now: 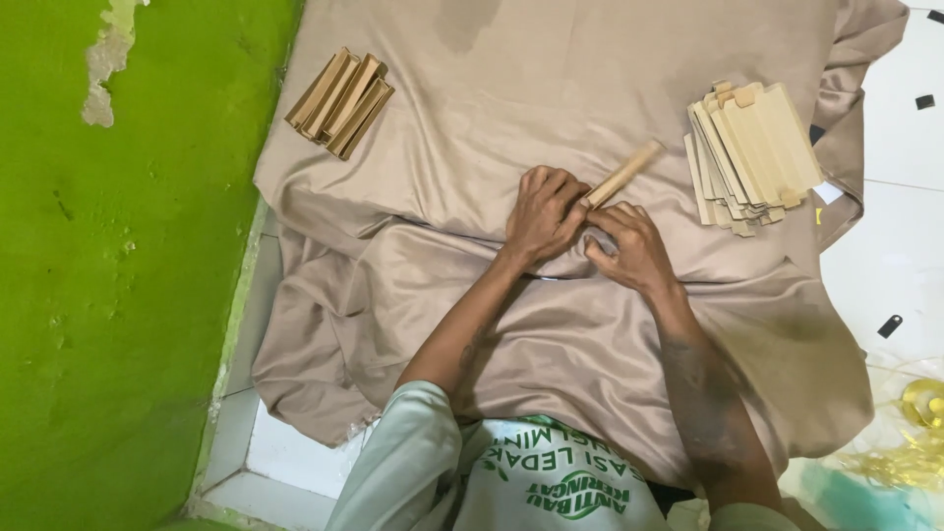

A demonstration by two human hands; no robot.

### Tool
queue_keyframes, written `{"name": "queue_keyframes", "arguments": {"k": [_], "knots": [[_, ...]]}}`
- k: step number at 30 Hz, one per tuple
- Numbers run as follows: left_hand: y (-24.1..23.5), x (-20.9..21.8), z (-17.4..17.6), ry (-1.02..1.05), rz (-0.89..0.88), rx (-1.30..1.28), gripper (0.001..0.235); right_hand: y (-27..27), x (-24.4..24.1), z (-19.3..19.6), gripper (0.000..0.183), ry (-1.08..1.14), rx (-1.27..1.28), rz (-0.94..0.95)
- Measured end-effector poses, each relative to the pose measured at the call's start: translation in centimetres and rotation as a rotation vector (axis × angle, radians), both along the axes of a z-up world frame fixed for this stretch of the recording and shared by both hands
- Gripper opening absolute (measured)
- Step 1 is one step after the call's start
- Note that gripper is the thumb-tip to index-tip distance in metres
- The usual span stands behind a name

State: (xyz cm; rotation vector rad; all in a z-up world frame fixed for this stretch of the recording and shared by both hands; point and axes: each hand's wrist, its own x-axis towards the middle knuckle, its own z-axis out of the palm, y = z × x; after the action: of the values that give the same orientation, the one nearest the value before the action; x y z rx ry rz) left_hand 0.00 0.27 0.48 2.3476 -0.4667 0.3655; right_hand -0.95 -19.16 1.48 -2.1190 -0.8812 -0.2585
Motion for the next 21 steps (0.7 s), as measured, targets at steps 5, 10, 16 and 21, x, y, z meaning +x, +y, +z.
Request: {"name": "queue_keyframes", "arguments": {"k": [5,10,16,21], "knots": [[0.2,-0.6,2.2,-0.004,-0.015,-0.051,0.037,-1.2,0.9,-2.5,0.025,0.026,0.114,-0.131],[0.0,0.4,-0.9,-0.008,0.041,-0.072,0.027,-4.2,1.7,-0.6,0.028,-0.118,0.130,-0.346],[-0.3,-0.1,0.0,-0.058,0.238,-0.068,0.041,-4.9,1.3,0.4,0.039,-0.144,-0.090,-0.321],[-0.5,0.2,-0.8,-0.146,0.013,0.029,0.038,-2.3,0.9,1.8,0.028,0.060,0.069,-0.167]]}}
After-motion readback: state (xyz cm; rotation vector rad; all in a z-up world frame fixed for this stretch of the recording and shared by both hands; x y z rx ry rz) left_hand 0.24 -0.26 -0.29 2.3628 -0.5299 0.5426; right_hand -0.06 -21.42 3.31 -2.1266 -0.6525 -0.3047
